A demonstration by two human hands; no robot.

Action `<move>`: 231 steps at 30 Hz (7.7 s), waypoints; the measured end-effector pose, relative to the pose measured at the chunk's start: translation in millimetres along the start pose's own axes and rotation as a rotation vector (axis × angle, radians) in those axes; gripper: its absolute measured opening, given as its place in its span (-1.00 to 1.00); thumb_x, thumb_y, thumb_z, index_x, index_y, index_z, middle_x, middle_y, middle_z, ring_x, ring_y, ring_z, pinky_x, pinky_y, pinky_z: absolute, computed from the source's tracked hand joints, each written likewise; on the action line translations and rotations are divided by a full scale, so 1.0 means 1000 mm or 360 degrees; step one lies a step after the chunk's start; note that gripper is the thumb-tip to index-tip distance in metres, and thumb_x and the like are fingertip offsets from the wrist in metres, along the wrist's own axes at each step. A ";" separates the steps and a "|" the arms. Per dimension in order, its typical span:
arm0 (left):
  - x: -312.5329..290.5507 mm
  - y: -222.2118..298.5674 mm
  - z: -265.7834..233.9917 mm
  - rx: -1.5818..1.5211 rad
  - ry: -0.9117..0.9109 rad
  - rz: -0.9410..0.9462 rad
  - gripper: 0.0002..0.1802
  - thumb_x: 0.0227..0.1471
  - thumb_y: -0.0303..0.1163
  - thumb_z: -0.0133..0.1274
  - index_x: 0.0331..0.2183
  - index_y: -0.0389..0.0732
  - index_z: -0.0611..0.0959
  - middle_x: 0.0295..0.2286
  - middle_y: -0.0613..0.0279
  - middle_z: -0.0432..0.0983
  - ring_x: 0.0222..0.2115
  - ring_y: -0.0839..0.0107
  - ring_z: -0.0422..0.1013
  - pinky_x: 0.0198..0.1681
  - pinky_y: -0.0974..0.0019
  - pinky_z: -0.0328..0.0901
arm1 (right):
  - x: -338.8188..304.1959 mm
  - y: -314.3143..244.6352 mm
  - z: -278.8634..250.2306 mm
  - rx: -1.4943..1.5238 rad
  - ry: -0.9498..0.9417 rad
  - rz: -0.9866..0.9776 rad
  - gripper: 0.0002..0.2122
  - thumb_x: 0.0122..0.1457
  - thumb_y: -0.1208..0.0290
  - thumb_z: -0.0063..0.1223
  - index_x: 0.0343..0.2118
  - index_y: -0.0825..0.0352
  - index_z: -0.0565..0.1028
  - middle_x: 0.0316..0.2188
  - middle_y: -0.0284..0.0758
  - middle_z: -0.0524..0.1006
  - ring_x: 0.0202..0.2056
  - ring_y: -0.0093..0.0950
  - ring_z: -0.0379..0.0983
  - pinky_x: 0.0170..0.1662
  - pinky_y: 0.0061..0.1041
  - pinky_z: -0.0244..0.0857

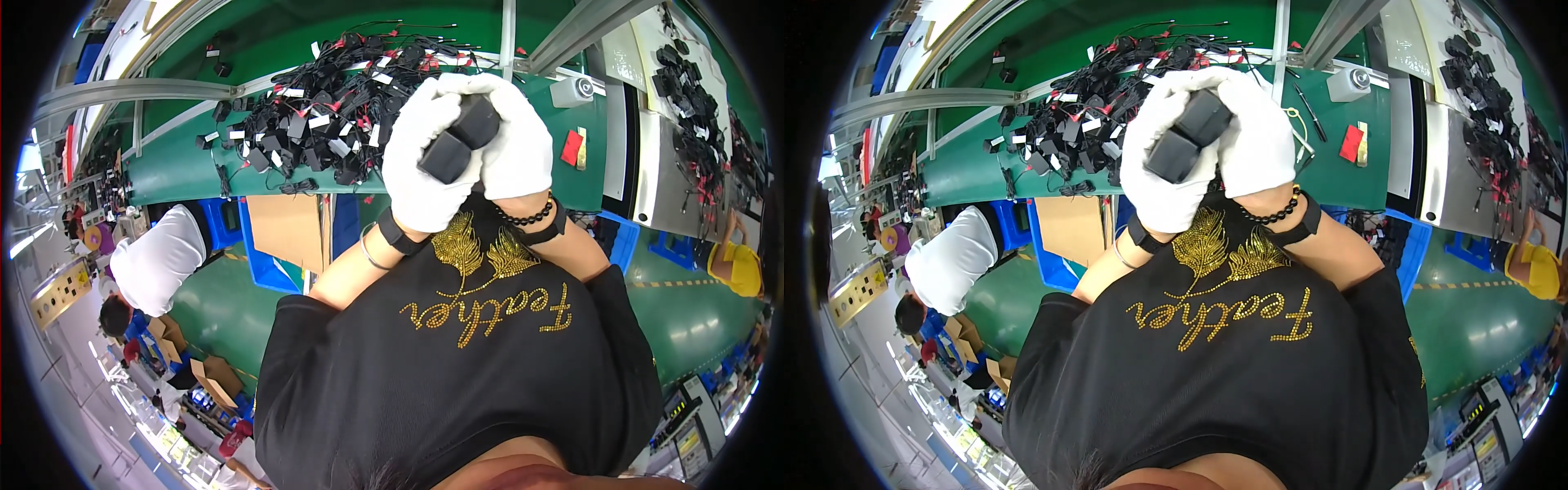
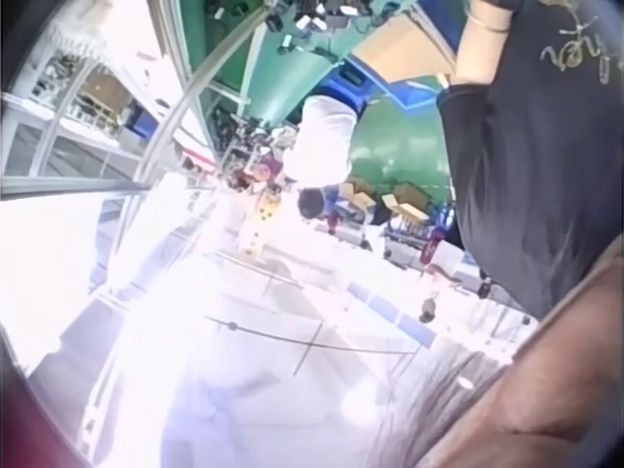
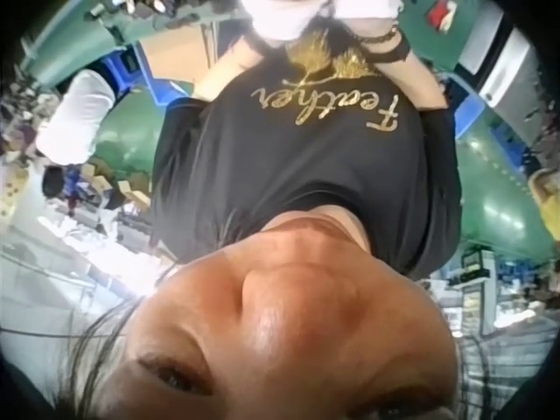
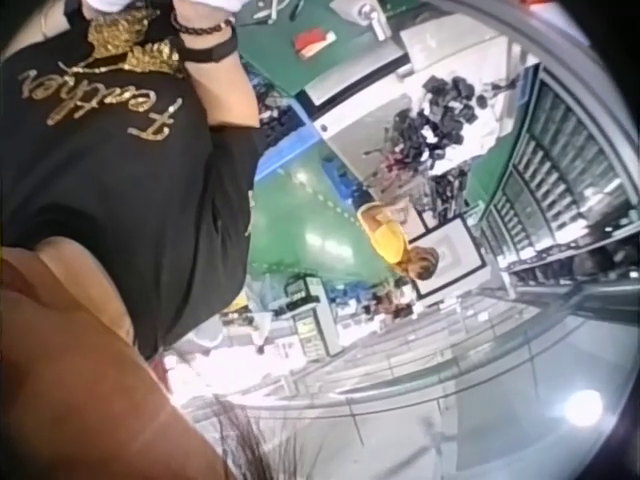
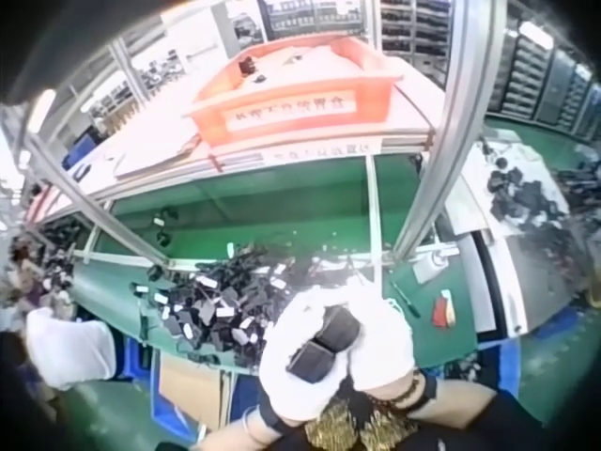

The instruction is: The person is manually assembling and inspecting black plastic electronic components on a factory production line.

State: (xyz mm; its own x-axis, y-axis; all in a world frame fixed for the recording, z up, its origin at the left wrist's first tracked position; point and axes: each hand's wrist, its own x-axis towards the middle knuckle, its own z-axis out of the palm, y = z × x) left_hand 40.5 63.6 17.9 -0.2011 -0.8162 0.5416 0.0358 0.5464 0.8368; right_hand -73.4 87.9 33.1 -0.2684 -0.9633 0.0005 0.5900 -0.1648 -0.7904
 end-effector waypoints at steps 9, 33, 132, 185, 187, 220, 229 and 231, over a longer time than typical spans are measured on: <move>0.000 0.013 -0.031 0.0316 0.0011 -0.0411 -0.53 -0.31 -0.60 0.21 -0.20 -0.32 0.56 -0.27 0.10 0.51 -0.28 0.38 0.43 -0.14 0.36 0.29 | 0.003 -0.017 -0.037 -0.1294 -0.0219 -0.0260 -0.78 0.17 0.45 -0.16 -0.21 0.40 0.49 -0.22 -0.29 0.53 -0.20 -0.55 0.44 -0.09 -0.58 0.27; -0.035 0.007 -0.078 0.0210 0.0325 -0.0853 -0.50 -0.21 -0.56 0.20 -0.13 -0.32 0.47 -0.28 0.15 0.47 -0.29 0.42 0.40 -0.18 0.36 0.30 | 0.047 0.035 -0.141 -0.2846 0.0064 0.0395 -0.75 0.06 0.25 -0.09 -0.29 0.30 0.45 -0.31 -0.10 0.48 -0.28 -0.19 0.47 -0.24 -0.28 0.36; 0.003 0.039 -0.047 0.0551 -0.0373 -0.0001 -0.50 -0.44 -0.50 0.23 -0.26 -0.24 0.56 -0.31 0.10 0.50 -0.34 0.22 0.46 -0.26 0.31 0.34 | -0.005 -0.092 -0.017 -0.2489 -0.0940 -0.1337 -0.67 -0.24 0.62 0.02 -0.29 0.28 0.56 -0.39 -0.35 0.51 -0.37 -0.37 0.34 -0.27 -0.45 0.19; 0.006 0.039 -0.067 0.0410 0.0068 -0.0299 -0.48 -0.26 -0.50 0.24 -0.16 -0.38 0.48 -0.30 0.12 0.46 -0.30 0.39 0.38 -0.14 0.32 0.26 | 0.008 0.061 -0.252 -0.2959 0.0438 0.0178 -0.81 0.07 0.33 -0.06 -0.30 0.22 0.52 -0.36 -0.16 0.48 -0.30 -0.17 0.41 -0.22 -0.25 0.29; 0.006 0.036 -0.068 0.0646 -0.0102 -0.0061 -0.51 -0.25 -0.53 0.21 -0.17 -0.35 0.50 -0.31 0.15 0.46 -0.29 0.40 0.37 -0.14 0.33 0.26 | 0.009 0.077 -0.237 -0.2982 0.0528 -0.0125 -0.80 0.04 0.35 -0.04 -0.28 0.21 0.51 -0.37 -0.23 0.48 -0.31 -0.20 0.41 -0.24 -0.25 0.30; 0.009 0.018 -0.045 0.0796 0.0000 0.0343 -0.48 -0.45 -0.47 0.32 -0.28 -0.23 0.54 -0.28 0.11 0.49 -0.29 0.20 0.43 -0.19 0.26 0.32 | -0.026 -0.025 -0.001 -0.2049 -0.0738 -0.1267 -0.72 -0.07 0.50 -0.04 -0.23 0.27 0.50 -0.54 -0.35 0.43 -0.57 -0.42 0.38 -0.52 -0.48 0.26; 0.002 0.014 -0.047 0.0872 -0.0125 0.0517 -0.53 -0.40 -0.60 0.21 -0.27 -0.31 0.54 -0.28 0.05 0.48 -0.31 0.24 0.44 -0.18 0.28 0.32 | 0.005 -0.030 -0.039 -0.2451 -0.0604 -0.0743 -0.69 -0.07 0.50 -0.07 -0.18 0.34 0.47 -0.45 -0.27 0.45 -0.55 -0.31 0.42 -0.50 -0.45 0.31; 0.006 0.013 -0.040 0.0828 -0.0105 0.0466 -0.54 -0.40 -0.61 0.20 -0.28 -0.31 0.54 -0.28 0.05 0.48 -0.31 0.24 0.44 -0.19 0.28 0.32 | -0.015 -0.046 -0.008 -0.2390 -0.0708 -0.0872 -0.68 -0.07 0.51 -0.06 -0.18 0.29 0.48 -0.47 -0.27 0.45 -0.56 -0.37 0.41 -0.53 -0.46 0.28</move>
State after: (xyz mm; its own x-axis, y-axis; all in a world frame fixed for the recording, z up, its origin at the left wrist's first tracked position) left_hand 79.3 58.4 35.0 -0.3161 -0.6135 0.7236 -0.3818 0.7805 0.4950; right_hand -103.0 111.6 64.4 0.1974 -0.8883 0.4146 -0.7782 -0.3992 -0.4848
